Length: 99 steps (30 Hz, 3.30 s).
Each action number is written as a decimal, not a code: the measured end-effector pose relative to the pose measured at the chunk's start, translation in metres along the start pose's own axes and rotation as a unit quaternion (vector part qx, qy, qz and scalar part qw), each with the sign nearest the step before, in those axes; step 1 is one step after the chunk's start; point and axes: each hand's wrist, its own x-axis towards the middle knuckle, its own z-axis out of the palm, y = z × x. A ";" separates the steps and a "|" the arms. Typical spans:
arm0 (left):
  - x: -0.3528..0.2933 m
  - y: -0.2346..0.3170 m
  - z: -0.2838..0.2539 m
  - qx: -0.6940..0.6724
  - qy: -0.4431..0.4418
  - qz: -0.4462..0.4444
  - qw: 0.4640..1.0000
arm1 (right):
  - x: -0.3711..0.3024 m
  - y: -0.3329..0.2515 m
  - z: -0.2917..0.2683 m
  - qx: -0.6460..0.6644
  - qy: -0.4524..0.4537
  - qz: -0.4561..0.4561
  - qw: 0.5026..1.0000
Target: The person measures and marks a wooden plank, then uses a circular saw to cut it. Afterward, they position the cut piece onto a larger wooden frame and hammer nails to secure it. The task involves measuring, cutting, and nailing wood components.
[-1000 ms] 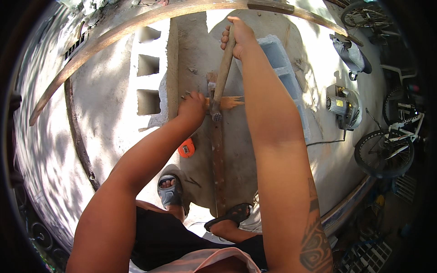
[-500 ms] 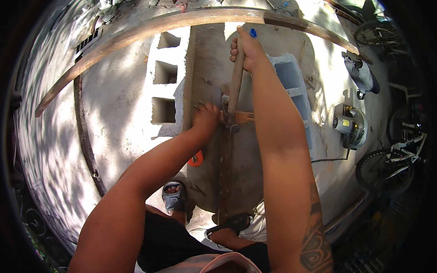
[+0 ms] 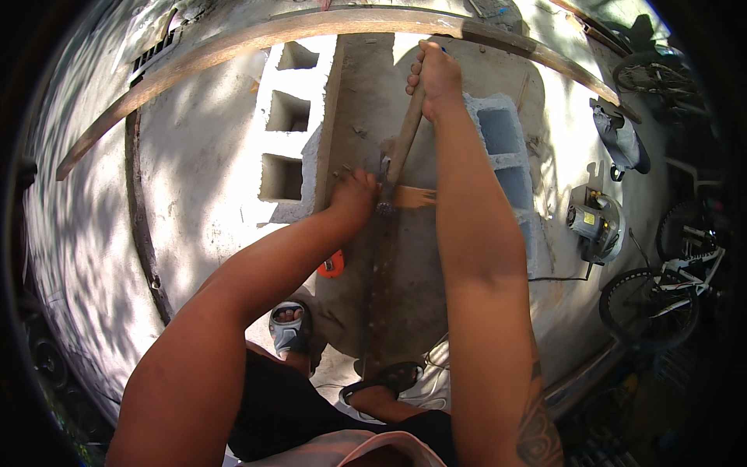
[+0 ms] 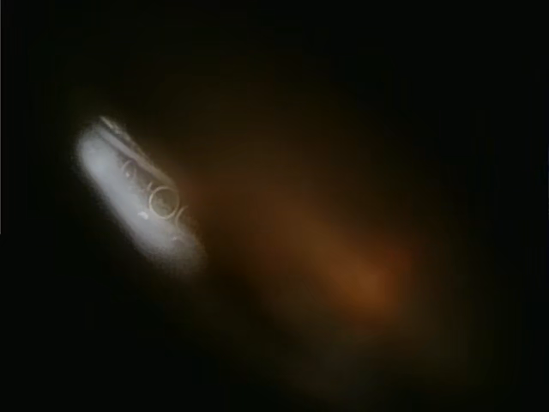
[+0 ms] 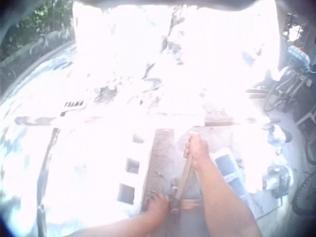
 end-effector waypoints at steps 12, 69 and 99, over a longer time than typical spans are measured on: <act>0.004 0.000 -0.019 0.021 -0.029 0.073 0.997 | -0.029 -0.019 -0.017 0.005 -0.014 -0.006 1.000; 0.132 -0.033 -0.159 -0.822 0.043 -0.175 0.540 | -0.136 0.095 -0.030 -0.481 0.091 -0.157 0.858; 0.162 0.041 -0.200 -0.785 0.030 -0.155 0.599 | -0.173 0.125 -0.015 -0.486 0.131 0.251 0.827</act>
